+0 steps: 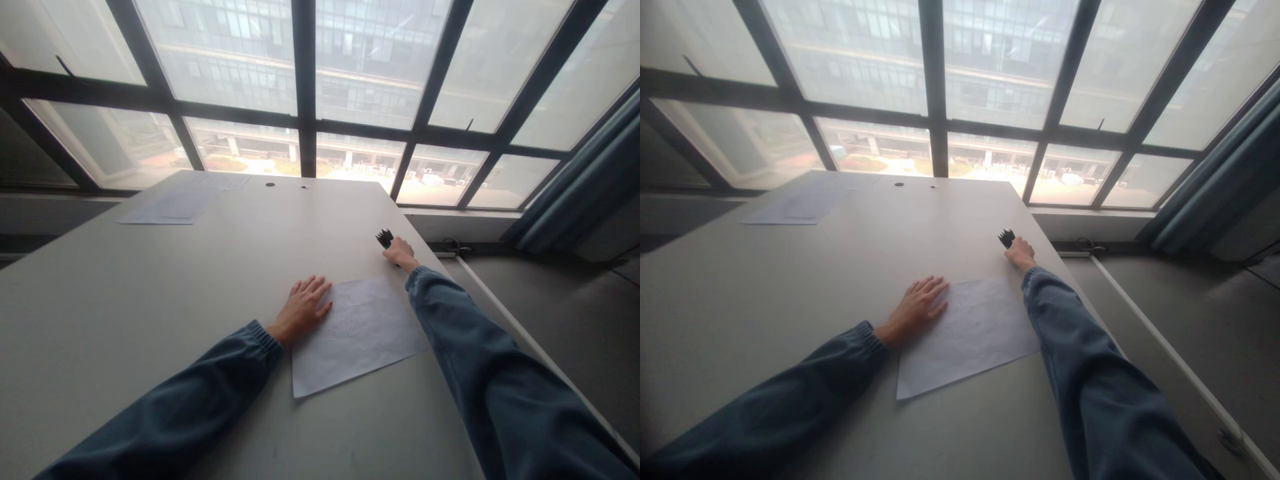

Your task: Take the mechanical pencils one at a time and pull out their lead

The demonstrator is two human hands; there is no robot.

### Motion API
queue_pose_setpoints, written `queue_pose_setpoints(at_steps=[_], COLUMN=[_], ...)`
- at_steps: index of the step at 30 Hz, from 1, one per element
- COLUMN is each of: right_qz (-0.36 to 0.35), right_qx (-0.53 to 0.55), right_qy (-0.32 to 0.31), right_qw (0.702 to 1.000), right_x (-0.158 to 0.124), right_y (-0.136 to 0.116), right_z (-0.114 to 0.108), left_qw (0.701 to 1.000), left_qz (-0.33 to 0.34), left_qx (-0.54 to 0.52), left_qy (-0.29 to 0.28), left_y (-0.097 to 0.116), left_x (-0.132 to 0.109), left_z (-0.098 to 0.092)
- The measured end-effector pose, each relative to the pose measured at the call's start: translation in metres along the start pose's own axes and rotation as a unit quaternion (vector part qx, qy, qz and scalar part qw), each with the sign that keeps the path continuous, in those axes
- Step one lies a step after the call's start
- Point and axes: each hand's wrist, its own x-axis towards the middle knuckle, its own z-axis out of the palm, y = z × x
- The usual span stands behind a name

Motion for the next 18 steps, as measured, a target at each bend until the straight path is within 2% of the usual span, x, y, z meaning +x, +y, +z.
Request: queue_pose_setpoints(at_steps=[3,6,7,9,11,12,14,16,18], right_qz=[-0.081,-0.171,-0.224,-0.313,-0.376,-0.401,-0.408,-0.385,-0.374], right_qx=[0.076,0.161,0.246,0.393,0.482,0.508,0.539,0.575,0.579], right_qy=[0.000,-0.008,-0.014,-0.063,-0.142,-0.185,-0.235,-0.259,-0.295], right_qw=[0.994,0.972,0.943,0.863,0.779,0.739,0.699,0.674,0.662], right_x=[-0.026,-0.065,-0.081,-0.115,-0.149,-0.164,-0.189,-0.205,-0.215], right_y=[-0.015,-0.044,-0.056,-0.080,-0.104,-0.116,-0.137,-0.158,-0.178], right_z=[-0.001,0.006,0.010,0.021,0.033,0.039,0.051,0.062,0.074], left_qw=[0.995,0.965,0.945,0.895,0.846,0.834,0.844,0.852,0.852], left_qz=[-0.003,0.002,-0.002,-0.017,-0.011,-0.008,-0.012,-0.030,-0.061], left_qx=[-0.065,-0.219,-0.291,-0.425,-0.519,-0.538,-0.525,-0.505,-0.490], left_qy=[0.076,0.145,0.149,0.131,0.123,0.121,0.108,0.135,0.172], left_y=[0.002,0.004,0.005,0.007,0.010,0.011,0.012,0.009,0.002], left_x=[0.003,0.011,0.014,0.017,0.015,0.011,-0.002,-0.018,-0.033], left_z=[-0.005,-0.013,-0.017,-0.029,-0.046,-0.056,-0.077,-0.094,-0.104])
